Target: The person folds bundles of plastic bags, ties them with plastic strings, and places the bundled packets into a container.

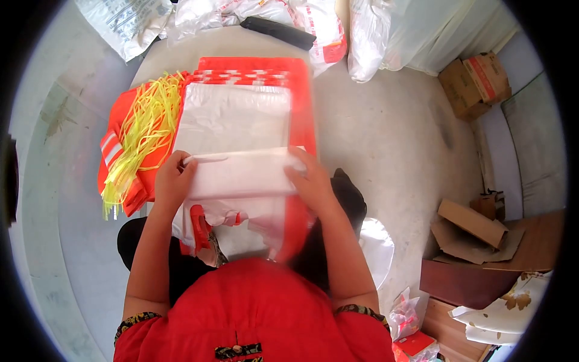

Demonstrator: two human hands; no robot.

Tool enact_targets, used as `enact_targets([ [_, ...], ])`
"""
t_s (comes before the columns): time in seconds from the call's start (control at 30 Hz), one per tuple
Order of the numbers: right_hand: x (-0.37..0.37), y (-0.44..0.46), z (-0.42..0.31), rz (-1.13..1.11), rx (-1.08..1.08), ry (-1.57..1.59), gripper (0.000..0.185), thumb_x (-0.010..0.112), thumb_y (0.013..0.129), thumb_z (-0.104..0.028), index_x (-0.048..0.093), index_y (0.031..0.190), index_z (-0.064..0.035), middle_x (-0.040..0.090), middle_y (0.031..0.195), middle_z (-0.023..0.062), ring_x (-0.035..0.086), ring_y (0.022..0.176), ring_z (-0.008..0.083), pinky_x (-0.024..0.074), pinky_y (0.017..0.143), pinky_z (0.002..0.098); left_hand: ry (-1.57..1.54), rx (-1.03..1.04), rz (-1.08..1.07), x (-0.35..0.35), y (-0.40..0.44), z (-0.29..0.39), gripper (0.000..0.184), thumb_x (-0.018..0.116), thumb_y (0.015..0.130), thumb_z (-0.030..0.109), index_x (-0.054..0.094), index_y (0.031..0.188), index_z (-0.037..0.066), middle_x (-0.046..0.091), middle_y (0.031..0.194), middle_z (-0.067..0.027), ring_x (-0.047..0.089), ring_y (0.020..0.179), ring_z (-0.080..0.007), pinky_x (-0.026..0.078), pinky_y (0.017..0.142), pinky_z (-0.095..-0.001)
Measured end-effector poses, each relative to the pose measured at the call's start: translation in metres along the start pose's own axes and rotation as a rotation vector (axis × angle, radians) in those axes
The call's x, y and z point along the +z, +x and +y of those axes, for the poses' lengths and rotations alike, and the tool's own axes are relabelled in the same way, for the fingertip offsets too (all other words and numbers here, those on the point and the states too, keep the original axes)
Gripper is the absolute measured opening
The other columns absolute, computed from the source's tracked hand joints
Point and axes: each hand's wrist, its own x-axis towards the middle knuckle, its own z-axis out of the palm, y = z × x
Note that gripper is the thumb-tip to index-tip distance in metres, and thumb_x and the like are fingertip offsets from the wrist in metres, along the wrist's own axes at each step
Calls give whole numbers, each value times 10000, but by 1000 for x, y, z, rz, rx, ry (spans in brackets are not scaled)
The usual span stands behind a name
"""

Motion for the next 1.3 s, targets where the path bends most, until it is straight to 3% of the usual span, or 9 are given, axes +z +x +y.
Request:
enact_targets([
  [0.07,4,2,6,37,10,-56,478,681,970,-232,589,1421,-98,635,1343,193,661,1154,297,547,940,398,40,-11,5,2,3,7,196,714,923,176,652,1011,12,662,832,-139,645,754,-287,522,709,-395],
  [0.17,6,1,-19,44,68,-362,463,678,974,-254,614,1399,-80,607,1389,183,649,1172,311,530,969,413,451,449,264,9,1,14,219,733,859,146,684,1036,26,675,981,-138,651,904,-309,527,802,-434],
  [0.23,8,-4,-31,86,14,-651,473,692,955,-257,626,1387,-78,588,1409,168,622,1202,326,507,997,435,338,718,63,31,-21,25,388,760,796,143,689,1167,57,672,1180,-144,619,1166,-372,493,994,-511],
  [0.33,14,-7,-41,129,-304,-916,528,732,895,-258,619,1385,-97,557,1439,169,556,1276,369,453,1055,493,455,616,-238,41,-41,46,645,755,793,160,566,1405,81,544,1481,-141,479,1421,-346,390,1152,-543],
  [0.5,31,-12,-43,-191,-671,-723,636,798,782,-194,602,1376,-79,537,1470,180,493,1364,385,380,1139,526,508,601,-241,49,-37,45,633,714,793,119,562,1405,69,540,1493,-139,490,1417,-322,406,1145,-511],
  [0.87,6,1,-30,-85,-554,-919,612,739,736,-10,617,1332,-77,620,1385,119,537,1353,347,407,1147,496,561,612,-110,39,-19,19,466,615,816,9,640,1280,50,667,1348,-139,624,1271,-343,486,1069,-476],
  [1.1,-18,-5,-87,640,-642,-507,493,699,912,-66,561,1386,-51,563,1434,152,521,1358,309,413,1114,468,-221,-128,-479,12,-19,81,550,649,878,20,566,1420,59,707,1247,-155,708,1067,-317,566,909,-418],
  [1.2,-16,-6,-60,560,-648,-273,470,644,996,-117,510,1438,-27,522,1469,171,498,1368,278,407,1112,433,-819,-485,-570,31,-21,76,692,652,894,24,433,1546,95,660,1312,-160,693,1087,-276,563,914,-414],
  [1.3,3,-18,-29,256,-320,64,492,565,1066,-183,441,1510,-10,499,1513,123,508,1351,222,410,1111,369,-779,-521,-534,57,-27,71,823,660,879,18,304,1615,115,576,1415,-181,646,1171,-274,548,950,-419],
])
